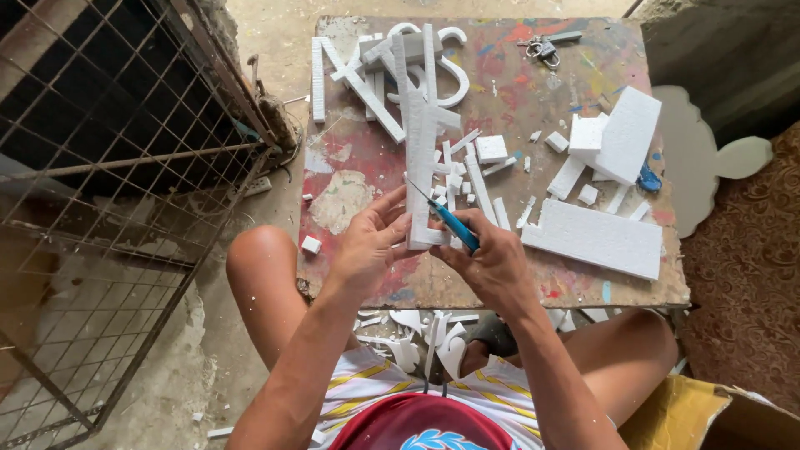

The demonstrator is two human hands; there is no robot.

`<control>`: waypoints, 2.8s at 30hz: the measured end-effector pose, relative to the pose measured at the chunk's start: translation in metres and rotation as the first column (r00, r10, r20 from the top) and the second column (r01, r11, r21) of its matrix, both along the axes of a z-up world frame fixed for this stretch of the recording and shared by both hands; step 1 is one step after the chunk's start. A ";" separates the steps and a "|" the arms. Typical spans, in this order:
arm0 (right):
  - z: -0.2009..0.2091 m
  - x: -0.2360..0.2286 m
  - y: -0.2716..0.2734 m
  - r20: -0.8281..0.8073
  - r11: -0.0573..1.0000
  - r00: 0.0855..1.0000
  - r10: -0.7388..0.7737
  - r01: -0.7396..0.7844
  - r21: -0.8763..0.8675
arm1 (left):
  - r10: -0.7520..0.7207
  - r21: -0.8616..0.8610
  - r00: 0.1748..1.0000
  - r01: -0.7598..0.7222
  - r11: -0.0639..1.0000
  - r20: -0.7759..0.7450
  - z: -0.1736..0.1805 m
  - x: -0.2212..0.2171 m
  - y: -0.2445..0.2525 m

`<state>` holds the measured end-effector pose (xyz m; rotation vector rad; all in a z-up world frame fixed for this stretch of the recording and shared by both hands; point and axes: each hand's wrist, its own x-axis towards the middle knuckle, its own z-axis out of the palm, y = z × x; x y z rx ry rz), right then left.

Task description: Trimming excess material from foam letters with a utility knife and arranging them on a workbench to spell out words.

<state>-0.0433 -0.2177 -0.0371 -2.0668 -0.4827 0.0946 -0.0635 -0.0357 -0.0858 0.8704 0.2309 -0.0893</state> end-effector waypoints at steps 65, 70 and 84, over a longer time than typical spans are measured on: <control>0.025 0.080 -0.036 0.152 0.963 0.987 0.051 -0.089 0.253 | -0.372 0.536 0.928 0.312 0.785 0.004 0.031 -0.001 0.042; 0.040 0.081 -0.016 -0.115 0.903 0.954 0.276 -0.217 0.370 | -0.463 0.634 0.878 0.427 0.644 -0.122 0.031 -0.004 0.069; -0.007 0.088 0.000 -0.336 0.848 0.895 0.295 -0.082 0.524 | -0.612 0.699 0.771 0.536 0.474 -0.176 0.069 0.012 0.082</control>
